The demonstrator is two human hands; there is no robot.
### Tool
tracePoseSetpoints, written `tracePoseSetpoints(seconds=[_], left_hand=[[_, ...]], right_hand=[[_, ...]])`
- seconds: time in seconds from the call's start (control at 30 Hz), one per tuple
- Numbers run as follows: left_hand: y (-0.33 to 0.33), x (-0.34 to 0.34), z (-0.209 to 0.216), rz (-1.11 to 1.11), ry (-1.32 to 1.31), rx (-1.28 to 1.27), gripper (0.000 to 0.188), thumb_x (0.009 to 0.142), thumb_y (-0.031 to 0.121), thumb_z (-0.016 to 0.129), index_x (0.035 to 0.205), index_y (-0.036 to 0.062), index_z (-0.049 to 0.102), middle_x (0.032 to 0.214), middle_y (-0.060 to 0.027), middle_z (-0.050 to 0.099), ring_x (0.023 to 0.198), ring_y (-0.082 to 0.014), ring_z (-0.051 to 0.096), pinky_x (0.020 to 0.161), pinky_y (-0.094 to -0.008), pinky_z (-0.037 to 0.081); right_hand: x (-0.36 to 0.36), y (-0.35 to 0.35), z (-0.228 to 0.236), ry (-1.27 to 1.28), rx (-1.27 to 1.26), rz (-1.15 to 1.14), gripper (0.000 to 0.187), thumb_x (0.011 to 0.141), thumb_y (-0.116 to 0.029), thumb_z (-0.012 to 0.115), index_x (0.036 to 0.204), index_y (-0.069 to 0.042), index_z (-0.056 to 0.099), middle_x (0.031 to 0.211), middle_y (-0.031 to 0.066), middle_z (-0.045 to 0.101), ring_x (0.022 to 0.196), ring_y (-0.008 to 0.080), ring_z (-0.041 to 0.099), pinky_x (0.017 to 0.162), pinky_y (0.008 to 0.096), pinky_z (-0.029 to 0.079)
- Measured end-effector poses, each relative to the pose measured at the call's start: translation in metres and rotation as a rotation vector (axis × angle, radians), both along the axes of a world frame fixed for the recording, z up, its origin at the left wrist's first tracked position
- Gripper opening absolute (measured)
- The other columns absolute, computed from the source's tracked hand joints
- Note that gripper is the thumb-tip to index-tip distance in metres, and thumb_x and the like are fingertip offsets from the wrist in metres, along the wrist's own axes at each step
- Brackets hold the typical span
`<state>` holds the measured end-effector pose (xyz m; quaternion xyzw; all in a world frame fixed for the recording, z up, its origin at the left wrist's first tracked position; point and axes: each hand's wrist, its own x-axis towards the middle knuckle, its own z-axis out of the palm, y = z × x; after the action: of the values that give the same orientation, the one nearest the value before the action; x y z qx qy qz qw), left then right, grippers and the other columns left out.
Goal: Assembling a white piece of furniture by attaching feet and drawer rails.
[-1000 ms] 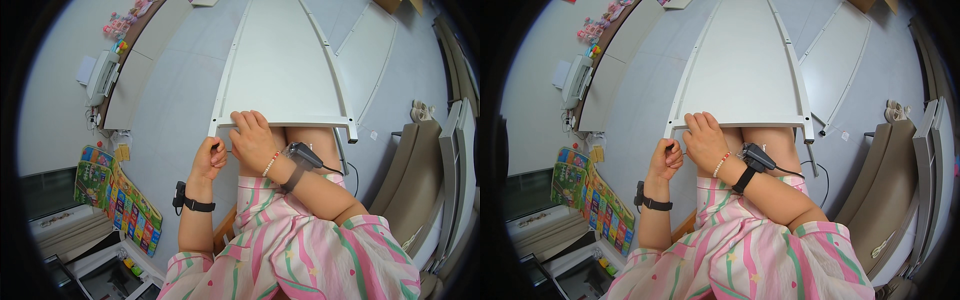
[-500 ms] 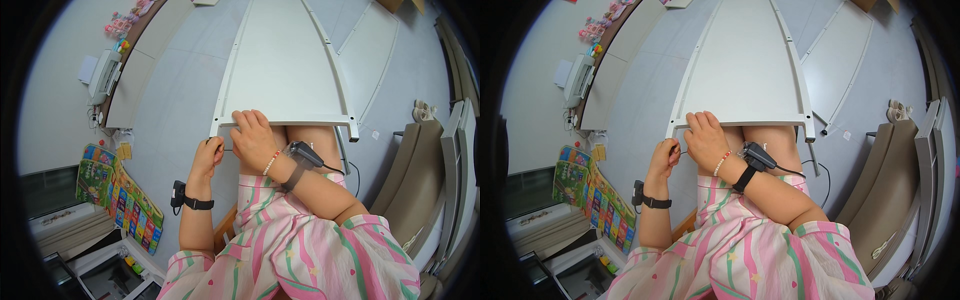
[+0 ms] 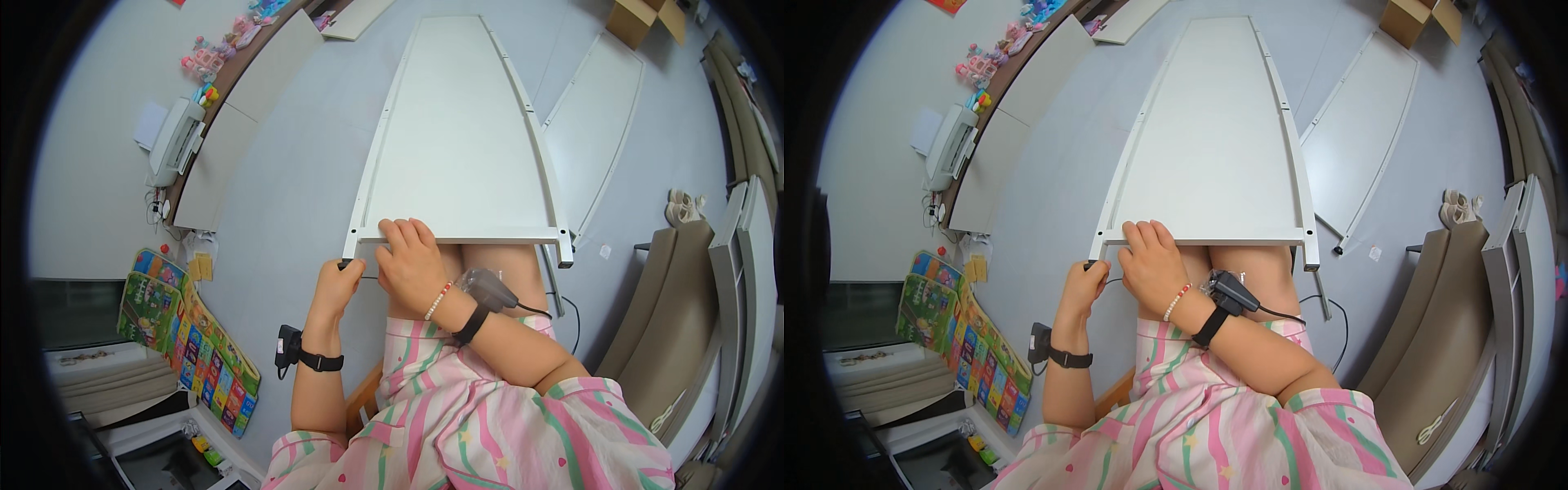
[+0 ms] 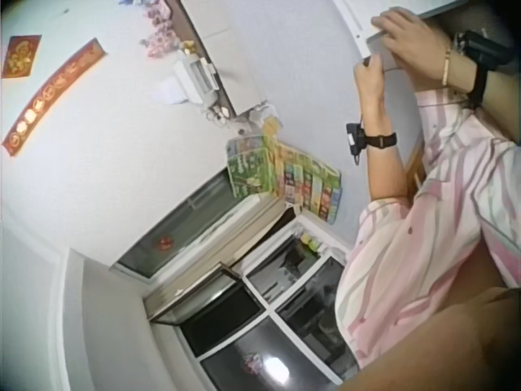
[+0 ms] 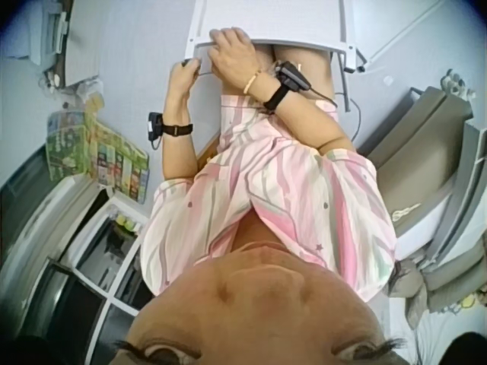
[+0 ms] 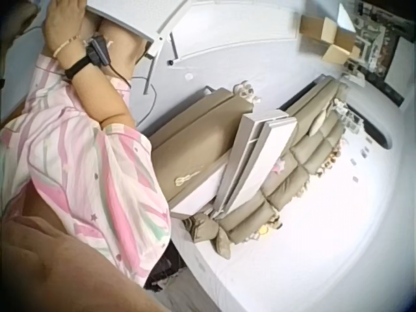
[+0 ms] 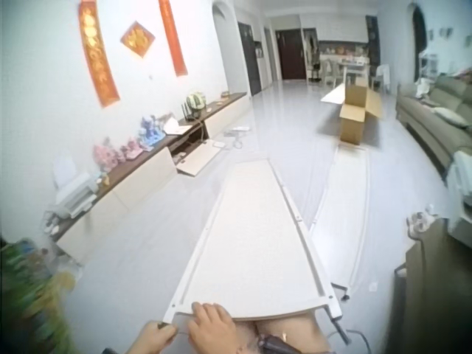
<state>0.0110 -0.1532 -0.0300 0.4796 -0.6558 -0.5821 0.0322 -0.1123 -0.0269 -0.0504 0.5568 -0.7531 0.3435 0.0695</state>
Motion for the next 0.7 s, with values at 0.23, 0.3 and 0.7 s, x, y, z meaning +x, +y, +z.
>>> tracePoseSetpoints(seconds=[0.23,0.3,0.7], left_hand=[[0.000,0.002,0.007,-0.067,0.014,-0.004,0.033,0.090,0.031,0.067,0.069,0.0064,0.058,0.056,0.0027,0.049,0.050,-0.0064,0.041,0.047,-0.0250,0.030],[0.003,0.000,0.009,-0.035,0.033,-0.035,0.036,0.092,0.036,0.068,0.076,0.0048,0.062,0.058,0.0015,0.052,0.052,-0.0066,0.044,0.048,-0.0240,0.033],[0.016,0.000,0.023,-0.089,0.108,-1.185,0.046,0.094,0.021,0.066,0.130,-0.0004,0.048,0.125,-0.0135,0.060,0.107,-0.0193,0.059,0.086,-0.0346,0.052]], right_hand=[[0.001,0.004,0.006,-0.035,-0.015,0.029,0.017,0.068,-0.015,0.070,0.080,-0.005,0.064,0.125,0.0171,0.056,0.120,0.0320,0.050,0.111,0.0470,0.032],[0.000,0.005,0.013,-0.113,-0.037,0.013,0.015,0.071,-0.016,0.070,0.081,-0.006,0.065,0.128,0.0186,0.056,0.124,0.0343,0.050,0.112,0.0511,0.031],[-0.051,0.065,0.067,-0.619,-0.007,0.029,0.006,0.087,-0.008,0.063,0.088,-0.002,0.062,0.088,0.0108,0.064,0.082,0.0299,0.061,0.074,0.0386,0.050]])
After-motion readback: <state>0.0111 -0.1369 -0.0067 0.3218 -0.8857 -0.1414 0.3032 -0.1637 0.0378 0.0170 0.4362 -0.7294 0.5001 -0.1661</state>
